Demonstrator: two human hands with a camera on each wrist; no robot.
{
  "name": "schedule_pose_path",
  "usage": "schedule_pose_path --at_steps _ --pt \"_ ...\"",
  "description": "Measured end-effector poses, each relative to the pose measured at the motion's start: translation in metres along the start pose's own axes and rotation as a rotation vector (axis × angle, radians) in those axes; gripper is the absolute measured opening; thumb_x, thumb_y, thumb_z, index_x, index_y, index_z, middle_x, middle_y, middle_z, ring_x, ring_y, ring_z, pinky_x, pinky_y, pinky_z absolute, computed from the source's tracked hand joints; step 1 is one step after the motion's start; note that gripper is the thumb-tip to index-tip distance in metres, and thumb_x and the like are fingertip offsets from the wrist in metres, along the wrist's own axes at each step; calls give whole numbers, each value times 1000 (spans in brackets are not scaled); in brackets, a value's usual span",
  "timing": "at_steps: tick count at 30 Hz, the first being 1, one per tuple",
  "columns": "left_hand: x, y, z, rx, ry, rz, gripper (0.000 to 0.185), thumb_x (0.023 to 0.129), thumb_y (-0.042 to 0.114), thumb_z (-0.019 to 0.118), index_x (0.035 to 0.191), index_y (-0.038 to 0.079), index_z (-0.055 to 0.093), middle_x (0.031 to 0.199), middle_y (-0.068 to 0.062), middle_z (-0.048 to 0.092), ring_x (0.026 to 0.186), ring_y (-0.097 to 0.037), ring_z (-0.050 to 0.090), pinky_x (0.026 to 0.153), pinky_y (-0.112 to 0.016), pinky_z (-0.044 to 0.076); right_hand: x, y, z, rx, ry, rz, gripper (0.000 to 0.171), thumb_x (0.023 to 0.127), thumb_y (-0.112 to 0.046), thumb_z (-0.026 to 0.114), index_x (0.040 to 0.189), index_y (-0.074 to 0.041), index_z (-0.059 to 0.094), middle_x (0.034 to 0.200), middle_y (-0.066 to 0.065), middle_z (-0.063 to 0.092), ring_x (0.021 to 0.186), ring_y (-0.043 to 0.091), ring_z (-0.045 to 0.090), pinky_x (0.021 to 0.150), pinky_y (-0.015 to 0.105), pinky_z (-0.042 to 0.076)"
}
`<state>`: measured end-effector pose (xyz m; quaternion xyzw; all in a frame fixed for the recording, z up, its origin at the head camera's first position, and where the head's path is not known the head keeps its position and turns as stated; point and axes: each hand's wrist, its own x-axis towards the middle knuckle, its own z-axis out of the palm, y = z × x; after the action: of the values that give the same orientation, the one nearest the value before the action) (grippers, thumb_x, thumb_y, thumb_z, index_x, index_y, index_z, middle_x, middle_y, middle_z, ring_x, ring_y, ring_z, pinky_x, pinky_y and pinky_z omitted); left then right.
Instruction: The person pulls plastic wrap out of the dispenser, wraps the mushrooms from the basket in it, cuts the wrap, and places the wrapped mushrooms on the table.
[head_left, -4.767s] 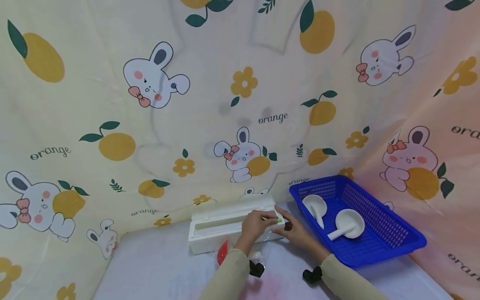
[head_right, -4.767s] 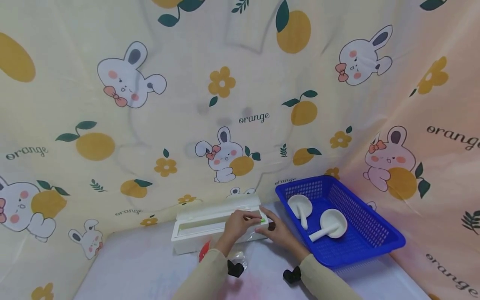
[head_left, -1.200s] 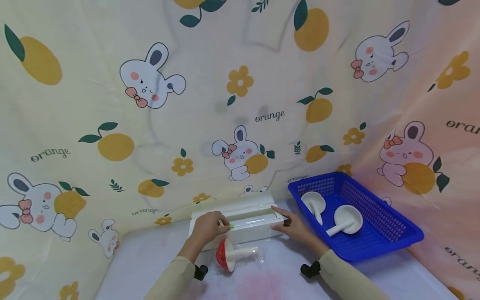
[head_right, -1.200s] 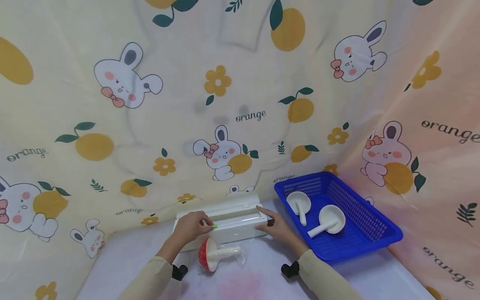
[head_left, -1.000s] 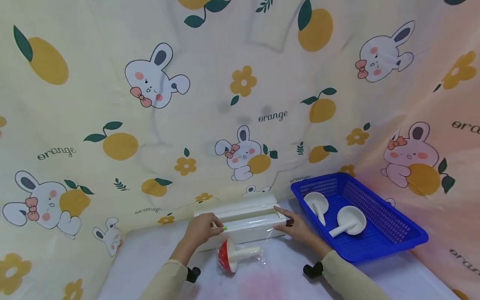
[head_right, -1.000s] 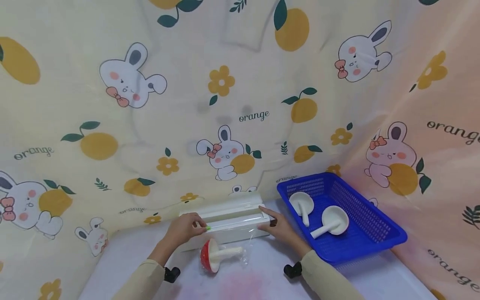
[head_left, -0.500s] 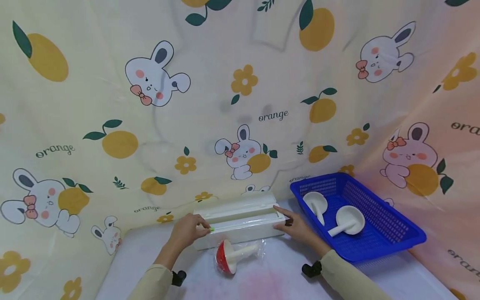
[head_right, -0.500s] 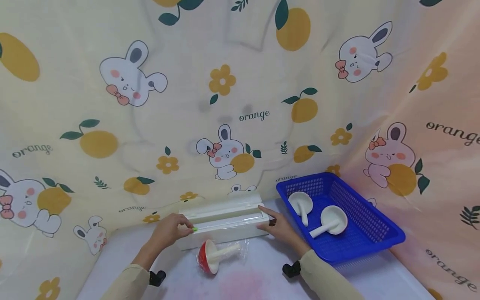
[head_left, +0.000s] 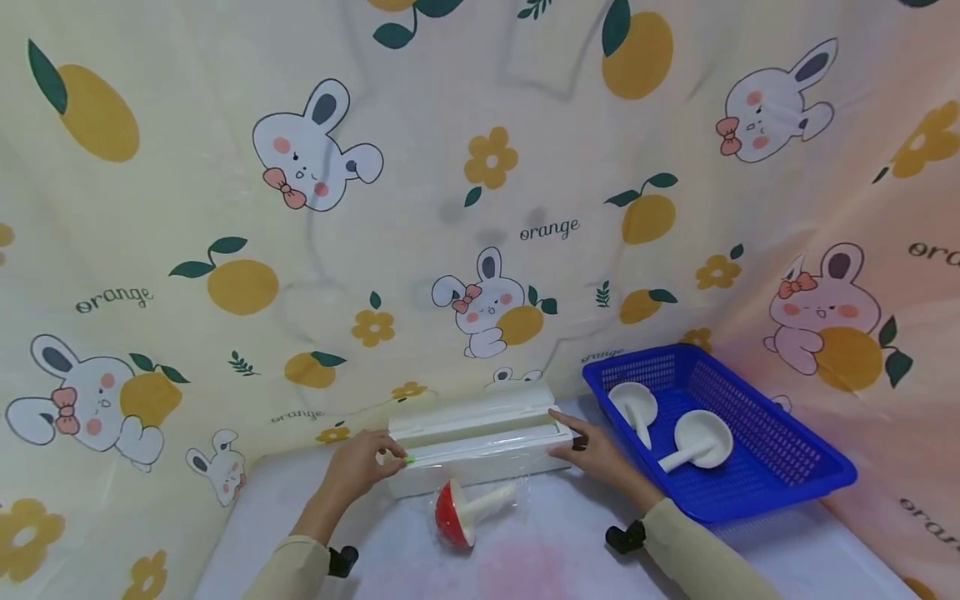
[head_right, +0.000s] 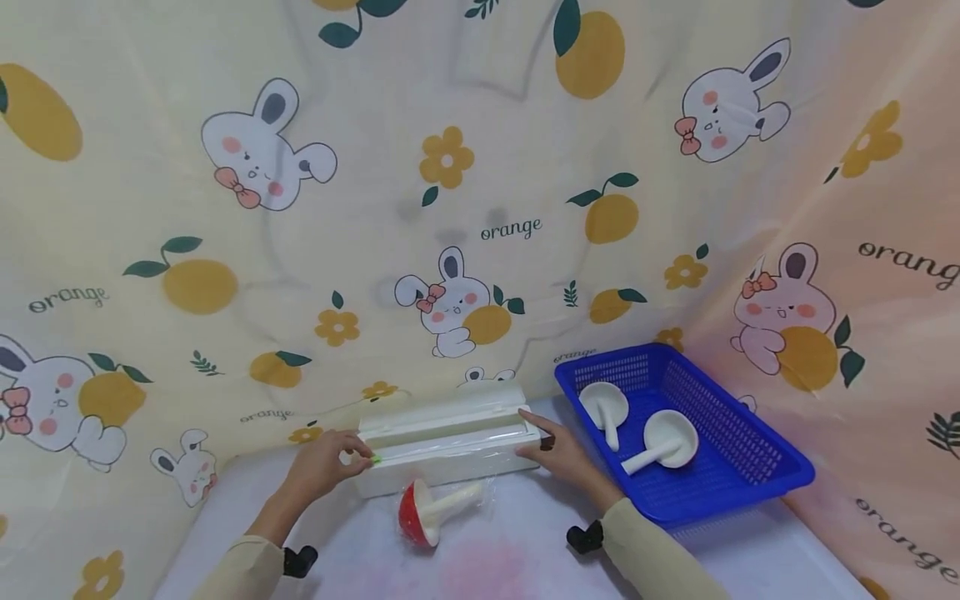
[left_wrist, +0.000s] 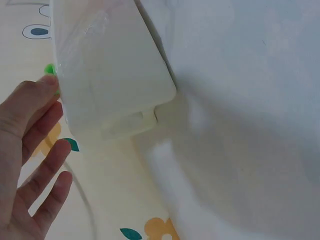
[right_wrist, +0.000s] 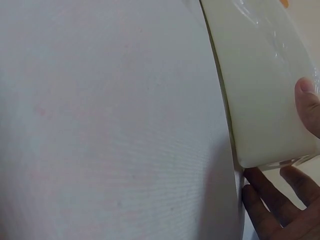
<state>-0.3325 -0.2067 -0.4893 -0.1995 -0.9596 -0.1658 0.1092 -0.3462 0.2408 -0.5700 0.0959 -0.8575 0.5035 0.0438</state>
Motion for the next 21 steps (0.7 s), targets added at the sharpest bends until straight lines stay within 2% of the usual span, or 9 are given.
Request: schedule_pose_path --at_steps 8,13,21 --pt "-6 -4 -1 -38 20 -25 10 87 26 91 91 29 83 92 15 70 84 -12 66 68 -30 52 -1 1 -3 -14 -20 -10 78 95 -36 84 163 -24 48 162 26 47 129 41 65 104 54 56" --pt "-5 -4 -5 -71 1 -63 9 88 25 90 91 30 83 92 17 69 86 -12 65 70 -30 51 0 -2 -5 -4 -16 -18 77 95 -35 84 162 -23 49 162 26 47 126 41 67 100 52 58" --pt "-7 -5 -8 -104 -34 -87 9 89 23 89 92 29 82 92 16 69 86 -12 65 71 -30 52 -1 -1 -5 9 -17 -25 77 96 -32 84 163 -22 48 164 24 45 130 41 64 105 54 55"
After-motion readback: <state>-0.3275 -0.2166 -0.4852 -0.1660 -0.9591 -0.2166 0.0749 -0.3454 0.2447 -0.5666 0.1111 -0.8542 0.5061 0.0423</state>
